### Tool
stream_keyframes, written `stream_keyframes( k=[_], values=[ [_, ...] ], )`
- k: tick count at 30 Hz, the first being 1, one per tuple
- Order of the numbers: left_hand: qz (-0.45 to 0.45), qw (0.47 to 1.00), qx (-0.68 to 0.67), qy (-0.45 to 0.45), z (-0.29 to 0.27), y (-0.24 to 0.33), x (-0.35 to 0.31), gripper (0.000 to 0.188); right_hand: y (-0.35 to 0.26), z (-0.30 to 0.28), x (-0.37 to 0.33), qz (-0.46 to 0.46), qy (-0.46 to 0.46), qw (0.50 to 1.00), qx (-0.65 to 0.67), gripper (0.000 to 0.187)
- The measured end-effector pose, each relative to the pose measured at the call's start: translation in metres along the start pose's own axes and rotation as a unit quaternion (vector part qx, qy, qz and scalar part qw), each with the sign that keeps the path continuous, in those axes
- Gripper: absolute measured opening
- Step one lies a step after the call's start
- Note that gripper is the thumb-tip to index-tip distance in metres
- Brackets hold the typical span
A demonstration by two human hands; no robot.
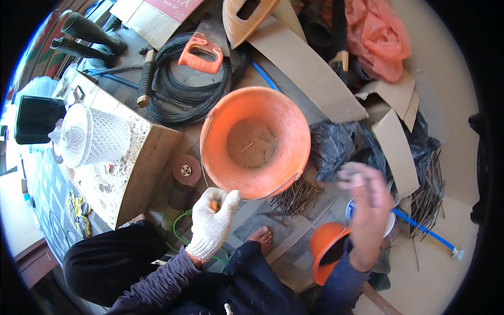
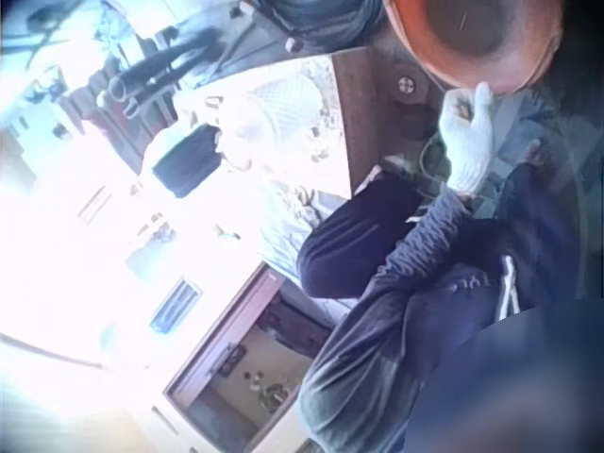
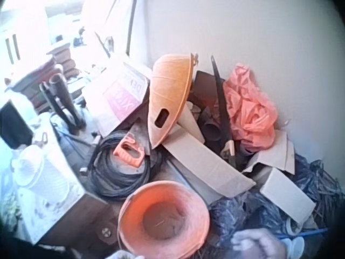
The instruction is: The person sits on the floor and sorts nails from a black plastic bag into an orange bucket. They repeatedly reach into the bag, pick up handfuls of nails, and place them into the bucket, occasionally picking up stray nails from the floor.
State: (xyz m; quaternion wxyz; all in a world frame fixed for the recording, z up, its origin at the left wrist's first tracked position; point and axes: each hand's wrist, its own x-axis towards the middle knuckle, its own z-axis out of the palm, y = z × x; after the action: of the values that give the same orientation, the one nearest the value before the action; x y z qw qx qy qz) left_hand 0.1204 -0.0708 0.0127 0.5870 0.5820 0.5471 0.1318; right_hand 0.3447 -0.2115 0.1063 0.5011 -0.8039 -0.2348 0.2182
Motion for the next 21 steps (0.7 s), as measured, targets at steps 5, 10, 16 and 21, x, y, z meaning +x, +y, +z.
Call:
stream_keyframes(
  k=[5, 10, 16, 21],
  values=[
    [-0.082, 0.992, -0.057, 0.074, -0.011, -0.008, 0.005, 0.038, 0.035, 0.122, 0.087, -0.062, -0.222, 0.955, -0.186, 0.027],
    [-0.128, 0.991, 0.021, 0.018, -0.027, -0.017, 0.034, 0.056, 0.120, 0.208, 0.123, 0.006, -0.212, 0.865, -0.454, 0.037],
    [-0.136, 0.974, -0.072, -0.165, -0.022, -0.038, 0.065, 0.054, 0.146, 0.206, 0.106, -0.002, -0.358, 0.844, -0.400, 0.049],
    [-0.035, 0.986, -0.077, -0.147, -0.019, -0.052, 0.056, 0.042, 0.132, 0.203, 0.107, -0.056, -0.284, 0.872, -0.394, 0.038]
  ],
)
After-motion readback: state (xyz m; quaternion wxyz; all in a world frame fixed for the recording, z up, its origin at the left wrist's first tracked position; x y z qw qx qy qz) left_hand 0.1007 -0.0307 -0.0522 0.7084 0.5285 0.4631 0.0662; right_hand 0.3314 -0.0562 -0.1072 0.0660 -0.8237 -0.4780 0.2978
